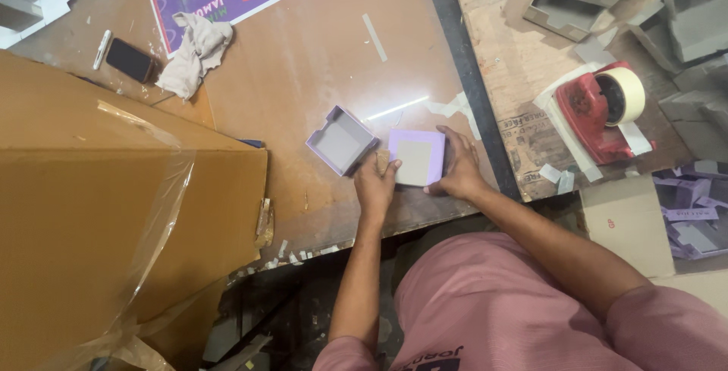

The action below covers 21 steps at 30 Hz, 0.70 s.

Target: The person assembles small purple cardboard boxes by folding flaps and inserting inner trays. They handle each box one at a time, aligning edges and pressing flaps to secure the structure.

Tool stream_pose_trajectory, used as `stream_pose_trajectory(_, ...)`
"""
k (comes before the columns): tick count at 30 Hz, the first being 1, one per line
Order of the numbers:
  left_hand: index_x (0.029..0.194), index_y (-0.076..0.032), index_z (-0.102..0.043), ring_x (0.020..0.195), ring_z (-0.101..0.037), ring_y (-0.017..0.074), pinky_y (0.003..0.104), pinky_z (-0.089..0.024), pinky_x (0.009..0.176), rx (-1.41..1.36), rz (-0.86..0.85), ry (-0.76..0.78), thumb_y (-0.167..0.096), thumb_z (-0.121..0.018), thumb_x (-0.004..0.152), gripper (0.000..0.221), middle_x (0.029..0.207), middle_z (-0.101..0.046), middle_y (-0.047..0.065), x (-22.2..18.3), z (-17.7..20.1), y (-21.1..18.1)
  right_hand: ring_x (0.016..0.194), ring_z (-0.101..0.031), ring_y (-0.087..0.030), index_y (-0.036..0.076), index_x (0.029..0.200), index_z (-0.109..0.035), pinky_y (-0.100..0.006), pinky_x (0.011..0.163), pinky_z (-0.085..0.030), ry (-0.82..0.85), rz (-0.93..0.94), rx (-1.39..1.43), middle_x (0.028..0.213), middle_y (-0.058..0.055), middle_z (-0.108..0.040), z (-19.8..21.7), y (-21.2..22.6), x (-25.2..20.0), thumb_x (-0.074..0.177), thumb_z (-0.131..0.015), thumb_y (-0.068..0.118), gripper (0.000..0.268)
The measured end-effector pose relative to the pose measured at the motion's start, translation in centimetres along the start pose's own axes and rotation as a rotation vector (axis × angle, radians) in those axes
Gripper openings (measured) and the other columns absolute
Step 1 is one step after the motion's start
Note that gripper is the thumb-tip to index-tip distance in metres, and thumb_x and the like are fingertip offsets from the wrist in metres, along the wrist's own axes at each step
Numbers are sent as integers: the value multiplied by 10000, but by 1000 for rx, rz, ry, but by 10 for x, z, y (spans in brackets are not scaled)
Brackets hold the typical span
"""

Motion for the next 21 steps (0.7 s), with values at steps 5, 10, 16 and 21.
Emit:
stream_pose_trajectory(5,1016,9,-695,865,-712,418,464,-544,762,26,-37,-11,-212,-826,810,329,904,-736,219,1,-2,-2,1397,-404,-329,184,1533,-413,-501,1219,-216,-50,-2,-140,1394,-145,-491,-6,-6,7,405,-1020,433,1305)
stream_pose_trajectory(10,1048,8,-698,898,-720,415,459,-548,788,38,-9,1,-220,-830,818,350,924,-740,227,-1,2,-1,1376,-413,-328,159,1568,-340,-496,1198,-163,65,111,-176,1423,-164,-480,-5,-16,16,423,-1020,500,1375)
stream_pose_trajectory(16,1105,-16,-720,928,-743,388,430,-561,818,-13,16,-9,-218,-828,805,378,963,-762,211,0,-1,0,1217,-528,-268,133,1604,-207,-492,1243,-96,172,152,-82,1433,-170,-465,-6,-34,11,389,-977,495,1484)
stream_pose_trajectory(21,1060,-19,-742,856,-755,325,398,-565,793,-46,82,24,-214,-841,791,347,923,-774,184,1,1,9,1492,-397,-279,174,1559,-422,-521,1251,-130,36,221,-123,1521,-138,-511,-15,-31,9,583,-917,538,1153)
Point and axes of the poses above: each hand's wrist, its own x-axis towards the middle knuckle, its own z-axis out of the back of the hand, y = z × x, the point moved 6 cm from there along x, towards the middle knuckle
